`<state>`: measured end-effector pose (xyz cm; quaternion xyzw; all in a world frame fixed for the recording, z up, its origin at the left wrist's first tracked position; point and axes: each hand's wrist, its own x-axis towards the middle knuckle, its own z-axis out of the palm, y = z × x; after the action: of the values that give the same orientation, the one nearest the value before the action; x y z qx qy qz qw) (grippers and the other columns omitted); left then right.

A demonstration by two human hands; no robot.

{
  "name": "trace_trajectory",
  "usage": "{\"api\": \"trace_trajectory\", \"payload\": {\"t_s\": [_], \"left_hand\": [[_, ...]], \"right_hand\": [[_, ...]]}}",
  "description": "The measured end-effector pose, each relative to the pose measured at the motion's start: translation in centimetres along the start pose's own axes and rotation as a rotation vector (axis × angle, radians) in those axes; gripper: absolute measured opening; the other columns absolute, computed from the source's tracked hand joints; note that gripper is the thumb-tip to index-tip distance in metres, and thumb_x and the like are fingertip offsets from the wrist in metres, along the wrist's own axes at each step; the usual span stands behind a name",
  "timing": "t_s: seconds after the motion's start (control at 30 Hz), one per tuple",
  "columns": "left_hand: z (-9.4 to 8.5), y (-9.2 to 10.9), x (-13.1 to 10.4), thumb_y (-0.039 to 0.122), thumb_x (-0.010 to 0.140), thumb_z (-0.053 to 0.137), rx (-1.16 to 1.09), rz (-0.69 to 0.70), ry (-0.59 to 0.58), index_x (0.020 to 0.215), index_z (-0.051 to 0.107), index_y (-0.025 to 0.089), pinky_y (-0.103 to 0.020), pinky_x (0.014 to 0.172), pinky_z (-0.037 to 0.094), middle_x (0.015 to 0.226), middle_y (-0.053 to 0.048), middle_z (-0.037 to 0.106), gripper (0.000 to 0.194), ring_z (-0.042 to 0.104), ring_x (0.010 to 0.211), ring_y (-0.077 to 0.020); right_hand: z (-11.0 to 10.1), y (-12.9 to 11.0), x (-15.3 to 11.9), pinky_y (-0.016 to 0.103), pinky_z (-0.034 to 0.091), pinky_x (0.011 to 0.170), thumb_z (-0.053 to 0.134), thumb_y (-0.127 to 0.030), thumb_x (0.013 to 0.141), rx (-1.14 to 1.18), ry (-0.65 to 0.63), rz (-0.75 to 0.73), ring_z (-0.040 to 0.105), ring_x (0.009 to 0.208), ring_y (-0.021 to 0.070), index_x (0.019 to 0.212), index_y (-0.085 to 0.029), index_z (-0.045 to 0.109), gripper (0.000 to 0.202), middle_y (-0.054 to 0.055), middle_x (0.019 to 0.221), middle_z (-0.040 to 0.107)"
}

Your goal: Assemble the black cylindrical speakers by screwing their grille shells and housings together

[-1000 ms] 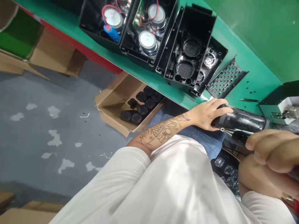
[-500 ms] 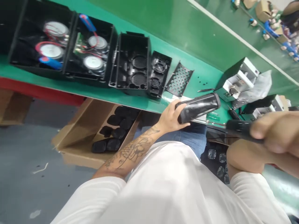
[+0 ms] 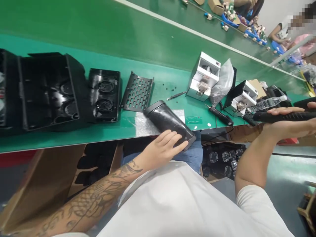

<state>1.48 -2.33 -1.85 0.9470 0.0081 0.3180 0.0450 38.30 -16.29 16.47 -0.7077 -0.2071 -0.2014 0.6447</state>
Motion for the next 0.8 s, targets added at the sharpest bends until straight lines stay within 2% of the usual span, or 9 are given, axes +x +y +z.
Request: {"api": "trace_trajectory", "payload": {"t_s": [0.07, 0.1, 0.17, 0.23, 0.33, 0.43, 0.57, 0.67, 0.8], "left_hand": [[-1.0, -1.9, 2.8, 0.016, 0.092, 0.077, -0.018, 0.072, -0.182, 0.154, 0.068, 0.024, -0.055, 0.134, 0.046, 0.158, -0.016, 0.068, 0.064, 0.061, 0.151, -0.0343], [-1.2, -2.8, 4.2, 0.027, 0.091, 0.083, -0.042, 0.081, -0.28, 0.158, 0.065, 0.023, -0.058, 0.134, 0.044, 0.161, -0.018, 0.066, 0.07, 0.059, 0.154, -0.0379], [-1.2, -4.1, 6.6, 0.044, 0.088, 0.089, -0.066, 0.039, -0.446, 0.165, 0.059, 0.018, -0.061, 0.129, 0.048, 0.154, -0.023, 0.069, 0.086, 0.065, 0.146, -0.0432], [-0.9, -4.7, 8.3, 0.05, 0.089, 0.088, -0.03, -0.058, -0.537, 0.167, 0.058, 0.014, -0.06, 0.118, 0.055, 0.141, -0.026, 0.073, 0.091, 0.071, 0.131, -0.0448], [-0.4, -4.2, 9.8, 0.051, 0.094, 0.084, 0.077, -0.221, -0.567, 0.166, 0.058, 0.012, -0.057, 0.107, 0.059, 0.134, -0.03, 0.072, 0.087, 0.072, 0.122, -0.0459], [-0.3, -3.6, 10.4, 0.051, 0.097, 0.081, 0.125, -0.34, -0.568, 0.169, 0.055, 0.011, -0.057, 0.107, 0.057, 0.134, -0.031, 0.071, 0.087, 0.07, 0.123, -0.0464], [-1.0, -3.9, 10.7, 0.05, 0.094, 0.083, 0.107, -0.353, -0.626, 0.172, 0.051, 0.011, -0.057, 0.112, 0.054, 0.142, -0.03, 0.068, 0.092, 0.068, 0.128, -0.0467], [-1.6, -4.8, 10.4, 0.052, 0.09, 0.086, 0.112, -0.35, -0.646, 0.173, 0.048, 0.013, -0.058, 0.121, 0.049, 0.155, -0.029, 0.063, 0.099, 0.064, 0.137, -0.0471], [-2.1, -5.8, 9.5, 0.055, 0.088, 0.086, 0.103, -0.417, -0.652, 0.174, 0.047, 0.015, -0.057, 0.125, 0.046, 0.159, -0.027, 0.062, 0.103, 0.063, 0.142, -0.0464]], "right_hand": [[0.1, 1.2, 1.9, 0.018, 0.041, 0.04, 0.007, -0.096, 0.106, 0.054, 0.093, -0.107, 0.054, 0.049, 0.008, 0.108, -0.021, 0.05, 0.087, -0.003, 0.081, 0.052], [0.4, 1.8, 2.8, 0.018, 0.039, 0.039, 0.006, -0.095, 0.107, 0.095, 0.147, -0.175, 0.053, 0.048, 0.0087, 0.106, -0.02, 0.05, 0.087, -0.004, 0.076, 0.05], [1.4, 3.1, 4.5, 0.018, 0.032, 0.038, 0.003, -0.093, 0.108, 0.178, 0.235, -0.283, 0.051, 0.044, 0.0107, 0.102, -0.02, 0.049, 0.087, -0.006, 0.064, 0.044], [2.6, 4.3, 5.7, 0.02, 0.026, 0.036, 0.003, -0.093, 0.109, 0.233, 0.278, -0.323, 0.048, 0.04, 0.0121, 0.1, -0.02, 0.048, 0.086, -0.008, 0.055, 0.037], [3.8, 5.7, 6.8, 0.021, 0.029, 0.036, 0.009, -0.096, 0.108, 0.28, 0.25, -0.303, 0.047, 0.039, 0.0119, 0.098, -0.021, 0.046, 0.084, -0.01, 0.052, 0.034], [4.5, 6.5, 7.2, 0.021, 0.031, 0.036, 0.006, -0.098, 0.104, 0.293, 0.204, -0.262, 0.044, 0.037, 0.0108, 0.091, -0.022, 0.046, 0.087, -0.01, 0.049, 0.036], [4.9, 6.6, 7.6, 0.022, 0.033, 0.038, 0.001, -0.099, 0.098, 0.272, 0.143, -0.206, 0.046, 0.037, 0.0099, 0.081, -0.023, 0.045, 0.09, -0.007, 0.049, 0.04], [5.0, 6.3, 7.9, 0.025, 0.034, 0.037, 0.002, -0.104, 0.091, 0.26, 0.12, -0.148, 0.048, 0.037, 0.0114, 0.08, -0.024, 0.043, 0.091, -0.008, 0.049, 0.037], [5.4, 5.9, 8.1, 0.025, 0.028, 0.037, -0.009, -0.103, 0.088, 0.239, 0.185, -0.105, 0.052, 0.039, 0.012, 0.081, -0.023, 0.041, 0.095, -0.008, 0.049, 0.035]]}}
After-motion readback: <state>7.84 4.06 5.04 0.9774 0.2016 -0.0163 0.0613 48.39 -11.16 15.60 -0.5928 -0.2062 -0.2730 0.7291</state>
